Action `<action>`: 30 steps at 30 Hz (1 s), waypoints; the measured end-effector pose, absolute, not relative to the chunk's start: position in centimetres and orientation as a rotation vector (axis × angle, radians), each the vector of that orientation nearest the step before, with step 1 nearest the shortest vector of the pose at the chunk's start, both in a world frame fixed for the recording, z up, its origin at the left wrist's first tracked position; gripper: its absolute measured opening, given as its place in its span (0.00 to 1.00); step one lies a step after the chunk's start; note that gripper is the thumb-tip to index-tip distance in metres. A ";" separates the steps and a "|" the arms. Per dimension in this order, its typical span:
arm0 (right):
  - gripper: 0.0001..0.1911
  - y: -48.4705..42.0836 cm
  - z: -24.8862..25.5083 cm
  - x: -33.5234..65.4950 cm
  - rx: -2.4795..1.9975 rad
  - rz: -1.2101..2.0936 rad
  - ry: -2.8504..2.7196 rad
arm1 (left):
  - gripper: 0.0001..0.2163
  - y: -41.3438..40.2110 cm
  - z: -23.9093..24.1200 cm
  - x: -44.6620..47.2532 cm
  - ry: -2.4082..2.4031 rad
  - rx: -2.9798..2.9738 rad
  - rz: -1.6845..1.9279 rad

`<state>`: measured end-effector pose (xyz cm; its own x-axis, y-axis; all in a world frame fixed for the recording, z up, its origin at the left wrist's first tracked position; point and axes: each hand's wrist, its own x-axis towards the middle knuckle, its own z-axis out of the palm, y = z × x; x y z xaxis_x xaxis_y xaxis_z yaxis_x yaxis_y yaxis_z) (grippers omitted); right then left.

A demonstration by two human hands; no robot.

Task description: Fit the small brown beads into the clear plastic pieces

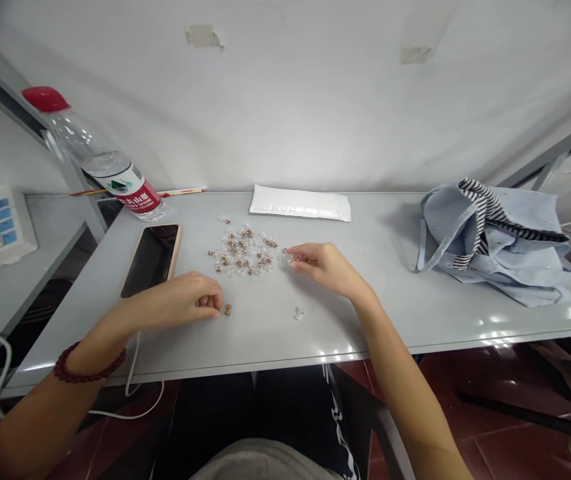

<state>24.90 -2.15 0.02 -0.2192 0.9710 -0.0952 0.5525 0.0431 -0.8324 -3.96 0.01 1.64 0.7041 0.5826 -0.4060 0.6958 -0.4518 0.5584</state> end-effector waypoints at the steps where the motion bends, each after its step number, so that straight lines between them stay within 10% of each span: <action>1: 0.17 -2.3 0.0 24.3 -1.484 1.147 -1.773 | 0.06 -0.1 1.7 -3.8 0.969 2.202 -0.164; 30: 0.14 -3.6 -1.8 19.6 -0.989 1.720 -1.492 | 0.08 -1.9 -0.5 -0.5 0.860 2.075 0.720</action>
<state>19.60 -3.58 -1.80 -0.5063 0.8531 -0.1260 0.0041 -0.1437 -0.9896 -0.53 -1.87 -0.46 0.6132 0.7637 0.2017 0.3329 -0.4814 0.8109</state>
